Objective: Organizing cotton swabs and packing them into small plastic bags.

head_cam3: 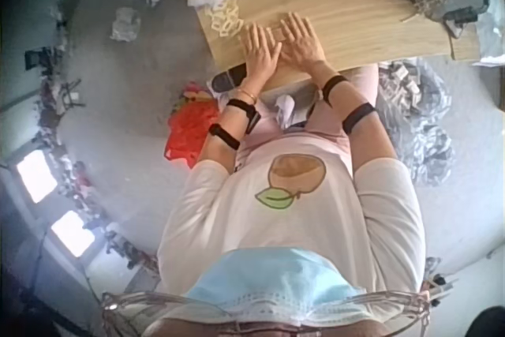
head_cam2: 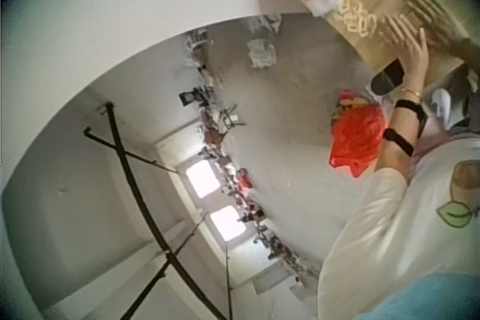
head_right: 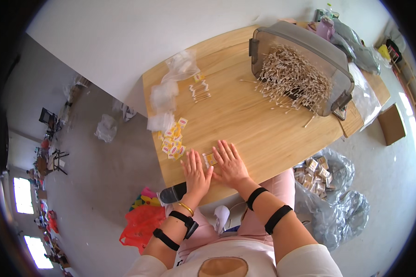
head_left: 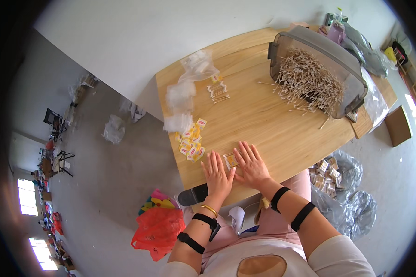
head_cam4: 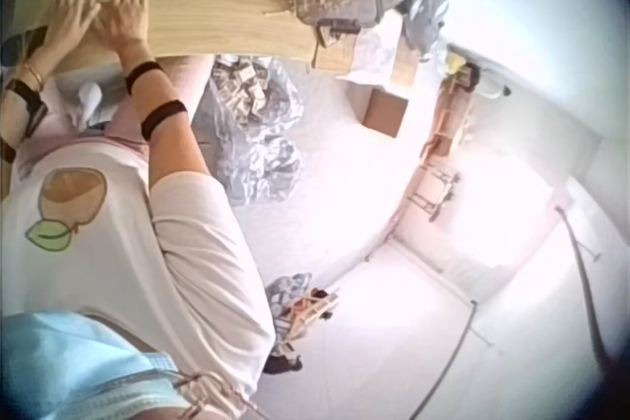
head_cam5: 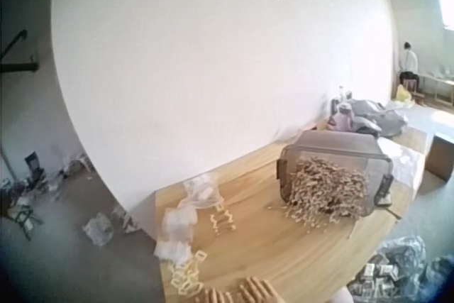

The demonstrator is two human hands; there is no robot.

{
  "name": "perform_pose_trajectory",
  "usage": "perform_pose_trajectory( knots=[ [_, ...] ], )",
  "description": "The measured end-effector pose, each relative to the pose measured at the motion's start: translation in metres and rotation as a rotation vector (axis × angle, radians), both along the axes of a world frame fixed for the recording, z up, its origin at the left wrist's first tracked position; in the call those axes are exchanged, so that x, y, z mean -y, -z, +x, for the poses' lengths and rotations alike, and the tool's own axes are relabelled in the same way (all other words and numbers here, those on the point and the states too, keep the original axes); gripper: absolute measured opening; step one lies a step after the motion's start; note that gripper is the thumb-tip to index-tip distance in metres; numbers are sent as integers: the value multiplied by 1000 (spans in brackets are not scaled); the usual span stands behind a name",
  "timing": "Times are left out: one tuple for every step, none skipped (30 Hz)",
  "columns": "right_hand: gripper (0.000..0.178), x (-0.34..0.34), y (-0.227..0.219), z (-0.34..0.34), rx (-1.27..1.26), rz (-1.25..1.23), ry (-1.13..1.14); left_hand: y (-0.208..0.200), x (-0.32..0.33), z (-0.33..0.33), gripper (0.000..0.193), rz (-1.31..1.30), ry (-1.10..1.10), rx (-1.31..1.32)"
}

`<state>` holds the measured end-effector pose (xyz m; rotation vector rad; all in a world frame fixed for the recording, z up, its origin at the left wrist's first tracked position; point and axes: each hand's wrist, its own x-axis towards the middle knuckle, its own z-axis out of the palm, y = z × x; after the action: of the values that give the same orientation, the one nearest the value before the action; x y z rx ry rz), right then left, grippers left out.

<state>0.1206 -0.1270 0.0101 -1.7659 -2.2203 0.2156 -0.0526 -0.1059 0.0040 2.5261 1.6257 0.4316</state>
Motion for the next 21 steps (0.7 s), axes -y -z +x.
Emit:
perform_pose_trajectory(
  knots=[
    [87,0,0,0,0,-4,4,0,-1,0,81,-53,3,-47],
    [87,0,0,0,1,-8,8,0,-2,-1,82,-105,6,-94],
    [87,0,0,0,3,-8,4,0,-2,0,82,-106,3,-92],
    [86,0,0,0,11,-12,3,2,-1,1,82,-100,15,-81],
    [84,0,0,-1,19,-15,1,4,-1,2,81,-94,28,-71],
    [84,0,0,-1,22,-15,-1,5,-1,2,81,-94,26,-68],
    [85,0,-1,-1,13,-19,-5,6,0,3,81,-81,30,-19],
    [87,0,-2,-1,5,-23,-8,7,0,4,80,-68,34,29],
    [87,-1,-3,-1,9,-23,-10,7,0,4,80,-68,32,33],
    [87,0,-2,-1,8,-25,-10,6,0,5,80,-77,35,13],
    [87,0,-2,0,8,-27,-9,6,0,6,80,-86,38,-7],
    [87,0,-2,1,12,-29,-11,5,0,7,80,-88,36,-3],
    [86,0,-2,1,14,-22,-11,6,0,6,79,-91,50,6],
    [85,-1,-3,1,16,-14,-11,6,-1,5,79,-93,64,15],
    [85,-1,-3,0,19,-14,-15,7,0,5,79,-93,60,18],
    [86,-1,-3,0,21,-13,-15,8,0,5,79,-81,63,20],
    [86,-1,-3,0,24,-11,-14,8,1,5,79,-68,66,23],
    [86,-1,-3,0,27,-11,-17,9,1,5,79,-68,64,27],
    [86,-1,-3,0,20,-13,-19,9,2,5,79,-67,65,40],
    [86,0,-4,0,13,-14,-20,9,2,6,79,-65,66,54],
    [86,0,-5,0,17,-15,-21,9,3,5,79,-66,65,58]
  ],
)
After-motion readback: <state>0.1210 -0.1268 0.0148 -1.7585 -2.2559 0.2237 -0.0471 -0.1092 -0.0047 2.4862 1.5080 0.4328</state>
